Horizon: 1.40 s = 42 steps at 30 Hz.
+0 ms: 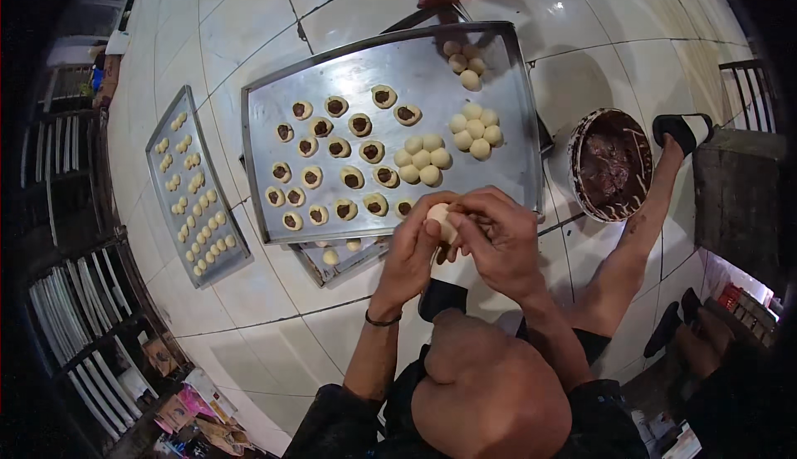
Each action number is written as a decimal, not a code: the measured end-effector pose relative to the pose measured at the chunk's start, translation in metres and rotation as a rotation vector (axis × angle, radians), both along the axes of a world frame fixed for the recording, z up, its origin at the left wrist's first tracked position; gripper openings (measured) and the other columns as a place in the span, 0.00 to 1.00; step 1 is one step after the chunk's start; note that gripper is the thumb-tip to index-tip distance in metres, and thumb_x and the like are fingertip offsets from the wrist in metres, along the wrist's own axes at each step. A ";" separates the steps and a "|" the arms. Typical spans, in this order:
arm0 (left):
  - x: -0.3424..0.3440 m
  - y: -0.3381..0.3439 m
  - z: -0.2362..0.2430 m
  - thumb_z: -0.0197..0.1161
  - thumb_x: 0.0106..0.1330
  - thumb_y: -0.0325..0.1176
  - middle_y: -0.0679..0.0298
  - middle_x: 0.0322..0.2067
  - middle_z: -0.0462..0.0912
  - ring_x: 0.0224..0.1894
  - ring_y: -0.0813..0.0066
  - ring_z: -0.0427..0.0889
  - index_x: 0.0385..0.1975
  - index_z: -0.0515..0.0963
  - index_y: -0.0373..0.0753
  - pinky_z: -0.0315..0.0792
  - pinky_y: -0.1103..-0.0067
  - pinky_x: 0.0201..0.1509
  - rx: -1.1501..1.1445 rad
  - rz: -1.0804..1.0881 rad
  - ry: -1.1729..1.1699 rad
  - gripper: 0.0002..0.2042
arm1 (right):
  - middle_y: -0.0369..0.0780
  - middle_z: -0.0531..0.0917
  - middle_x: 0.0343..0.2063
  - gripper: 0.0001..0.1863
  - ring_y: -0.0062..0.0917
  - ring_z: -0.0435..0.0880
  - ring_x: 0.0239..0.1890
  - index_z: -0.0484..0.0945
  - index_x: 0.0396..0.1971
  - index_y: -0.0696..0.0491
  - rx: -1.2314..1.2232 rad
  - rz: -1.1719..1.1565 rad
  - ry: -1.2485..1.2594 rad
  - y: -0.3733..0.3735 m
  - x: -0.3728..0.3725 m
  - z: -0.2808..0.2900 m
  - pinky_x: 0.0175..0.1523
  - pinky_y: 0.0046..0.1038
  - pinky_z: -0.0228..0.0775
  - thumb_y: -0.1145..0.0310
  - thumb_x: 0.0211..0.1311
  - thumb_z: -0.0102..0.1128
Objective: Shaping dough and adding filling to make cookies on a baking tray.
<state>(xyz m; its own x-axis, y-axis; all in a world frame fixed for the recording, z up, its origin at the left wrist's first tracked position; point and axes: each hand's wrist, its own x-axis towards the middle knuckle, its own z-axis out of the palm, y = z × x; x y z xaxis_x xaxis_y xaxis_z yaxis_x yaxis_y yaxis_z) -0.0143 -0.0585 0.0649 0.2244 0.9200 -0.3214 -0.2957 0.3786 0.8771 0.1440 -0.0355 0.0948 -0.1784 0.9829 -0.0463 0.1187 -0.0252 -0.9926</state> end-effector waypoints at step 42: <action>-0.155 0.020 -0.165 0.68 0.59 0.26 0.59 0.47 0.82 0.46 0.64 0.79 0.53 0.78 0.37 0.72 0.74 0.53 0.383 0.289 1.531 0.19 | 0.37 0.83 0.36 0.10 0.22 0.82 0.41 0.81 0.45 0.59 -0.694 -0.112 0.725 -0.007 -0.030 -0.141 0.45 0.22 0.76 0.78 0.63 0.62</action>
